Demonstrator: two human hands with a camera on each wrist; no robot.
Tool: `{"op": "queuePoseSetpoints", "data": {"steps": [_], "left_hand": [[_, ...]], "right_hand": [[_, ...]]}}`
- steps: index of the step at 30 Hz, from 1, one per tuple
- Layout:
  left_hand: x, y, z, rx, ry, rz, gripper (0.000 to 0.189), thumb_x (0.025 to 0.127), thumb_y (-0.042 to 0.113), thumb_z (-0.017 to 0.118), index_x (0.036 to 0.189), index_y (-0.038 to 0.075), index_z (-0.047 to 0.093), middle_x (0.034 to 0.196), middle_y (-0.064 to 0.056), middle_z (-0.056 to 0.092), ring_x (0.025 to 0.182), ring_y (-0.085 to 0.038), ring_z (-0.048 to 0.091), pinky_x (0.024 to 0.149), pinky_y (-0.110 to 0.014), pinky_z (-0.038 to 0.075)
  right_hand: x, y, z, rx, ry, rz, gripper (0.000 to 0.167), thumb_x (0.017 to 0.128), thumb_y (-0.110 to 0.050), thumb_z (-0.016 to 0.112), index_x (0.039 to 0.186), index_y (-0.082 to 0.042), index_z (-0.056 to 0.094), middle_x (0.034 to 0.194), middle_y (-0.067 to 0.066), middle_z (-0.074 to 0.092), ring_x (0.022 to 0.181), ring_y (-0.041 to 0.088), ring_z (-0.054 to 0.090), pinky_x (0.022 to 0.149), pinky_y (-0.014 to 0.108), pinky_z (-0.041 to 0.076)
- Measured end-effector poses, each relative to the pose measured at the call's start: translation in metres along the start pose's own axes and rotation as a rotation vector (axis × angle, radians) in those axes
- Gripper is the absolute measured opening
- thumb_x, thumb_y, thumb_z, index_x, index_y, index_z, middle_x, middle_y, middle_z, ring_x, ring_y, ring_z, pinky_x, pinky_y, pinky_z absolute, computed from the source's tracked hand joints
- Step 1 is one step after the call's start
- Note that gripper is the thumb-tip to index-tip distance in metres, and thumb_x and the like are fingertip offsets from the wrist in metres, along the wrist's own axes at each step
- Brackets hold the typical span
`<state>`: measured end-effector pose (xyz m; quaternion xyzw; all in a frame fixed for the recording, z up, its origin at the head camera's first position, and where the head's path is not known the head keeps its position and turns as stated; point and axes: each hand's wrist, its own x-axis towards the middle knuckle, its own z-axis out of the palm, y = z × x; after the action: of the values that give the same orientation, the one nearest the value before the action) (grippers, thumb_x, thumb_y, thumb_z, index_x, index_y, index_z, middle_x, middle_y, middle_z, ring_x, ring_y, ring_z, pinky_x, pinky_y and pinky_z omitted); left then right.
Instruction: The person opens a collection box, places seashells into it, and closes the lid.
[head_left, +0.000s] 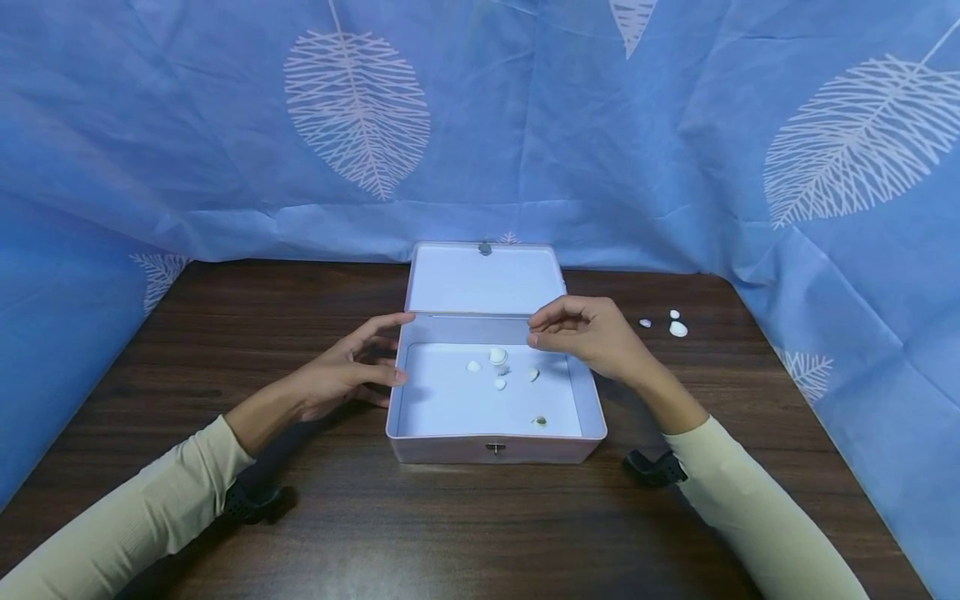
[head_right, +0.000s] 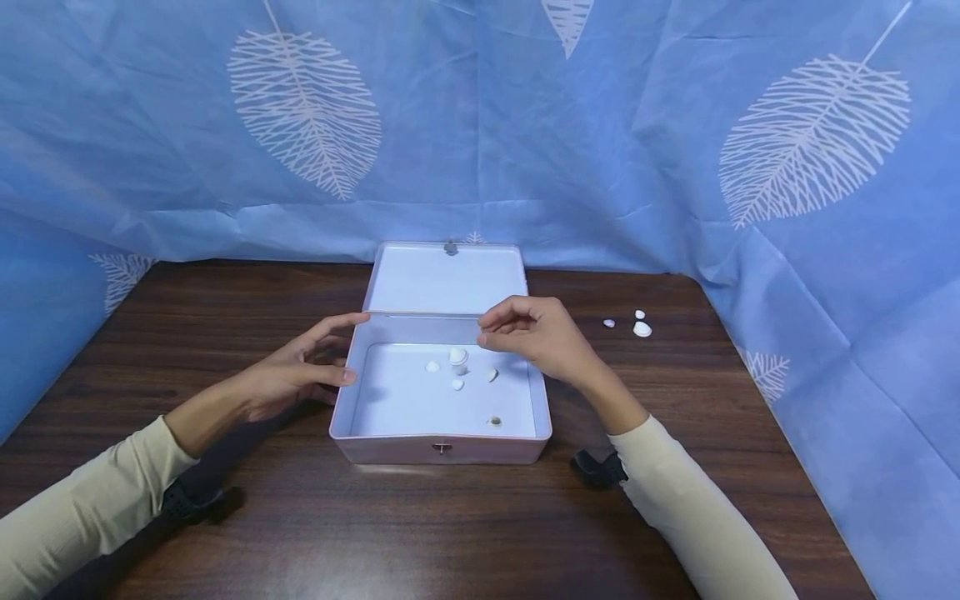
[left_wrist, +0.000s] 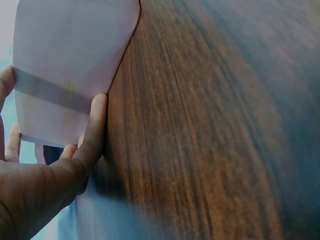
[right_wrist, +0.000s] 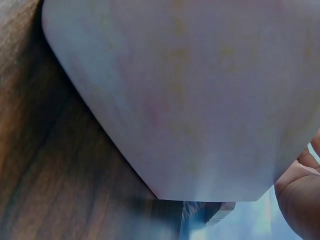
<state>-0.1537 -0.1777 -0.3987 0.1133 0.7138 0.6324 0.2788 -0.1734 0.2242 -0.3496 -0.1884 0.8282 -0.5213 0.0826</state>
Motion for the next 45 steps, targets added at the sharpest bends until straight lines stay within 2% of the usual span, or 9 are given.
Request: {"op": "queuePoseSetpoints", "data": {"steps": [9,14,23,30,38,45], "left_hand": [[0.001,0.001,0.0,0.005,0.009,-0.007,0.094,0.104,0.02,0.081,0.179,0.038,0.027,0.18,-0.023,0.02,0.15,-0.054,0.048,0.098,-0.053,0.067],[0.0,0.001,0.0,0.006,0.007,-0.009,0.095,0.104,0.021,0.082,0.179,0.038,0.027,0.179,-0.023,0.021,0.15,-0.054,0.049,0.098,-0.053,0.067],[0.001,0.001,0.0,0.005,0.006,-0.011,0.094,0.104,0.019,0.081,0.179,0.039,0.027,0.178,-0.023,0.022,0.149,-0.054,0.049,0.098,-0.054,0.067],[0.001,0.0,-0.001,0.006,-0.003,-0.002,0.094,0.104,0.02,0.081,0.179,0.039,0.027,0.177,-0.023,0.024,0.147,-0.052,0.052,0.097,-0.055,0.067],[0.001,0.001,0.0,0.003,-0.003,-0.011,0.094,0.104,0.021,0.082,0.179,0.039,0.027,0.176,-0.022,0.024,0.146,-0.051,0.052,0.098,-0.054,0.067],[0.0,0.001,0.001,0.009,0.003,-0.019,0.094,0.105,0.02,0.081,0.179,0.04,0.028,0.177,-0.022,0.025,0.147,-0.05,0.051,0.098,-0.053,0.067]], "right_hand": [[-0.008,-0.001,-0.007,0.007,0.036,0.004,0.026,0.102,-0.014,0.086,0.121,0.002,0.08,0.106,-0.001,0.084,0.096,0.014,0.078,0.085,0.035,0.067],[-0.015,-0.001,-0.016,-0.01,0.078,0.008,0.024,0.101,-0.015,0.086,0.118,0.001,0.081,0.107,0.0,0.085,0.094,0.013,0.078,0.086,0.032,0.067],[-0.029,0.01,-0.04,-0.049,0.156,-0.024,0.024,0.103,-0.015,0.085,0.118,0.003,0.08,0.105,-0.004,0.084,0.091,0.012,0.08,0.084,0.028,0.068],[-0.044,0.019,-0.064,-0.085,0.182,-0.022,0.014,0.105,-0.012,0.082,0.117,-0.005,0.083,0.105,-0.012,0.084,0.091,0.012,0.083,0.084,0.025,0.067],[-0.058,0.028,-0.092,-0.114,0.307,0.071,0.021,0.104,-0.017,0.084,0.12,-0.004,0.083,0.098,-0.016,0.084,0.089,0.013,0.082,0.085,0.021,0.065],[-0.066,0.05,-0.114,-0.103,0.316,0.126,0.02,0.104,-0.019,0.085,0.122,-0.01,0.083,0.098,-0.014,0.085,0.087,0.009,0.082,0.084,0.019,0.063]]}}
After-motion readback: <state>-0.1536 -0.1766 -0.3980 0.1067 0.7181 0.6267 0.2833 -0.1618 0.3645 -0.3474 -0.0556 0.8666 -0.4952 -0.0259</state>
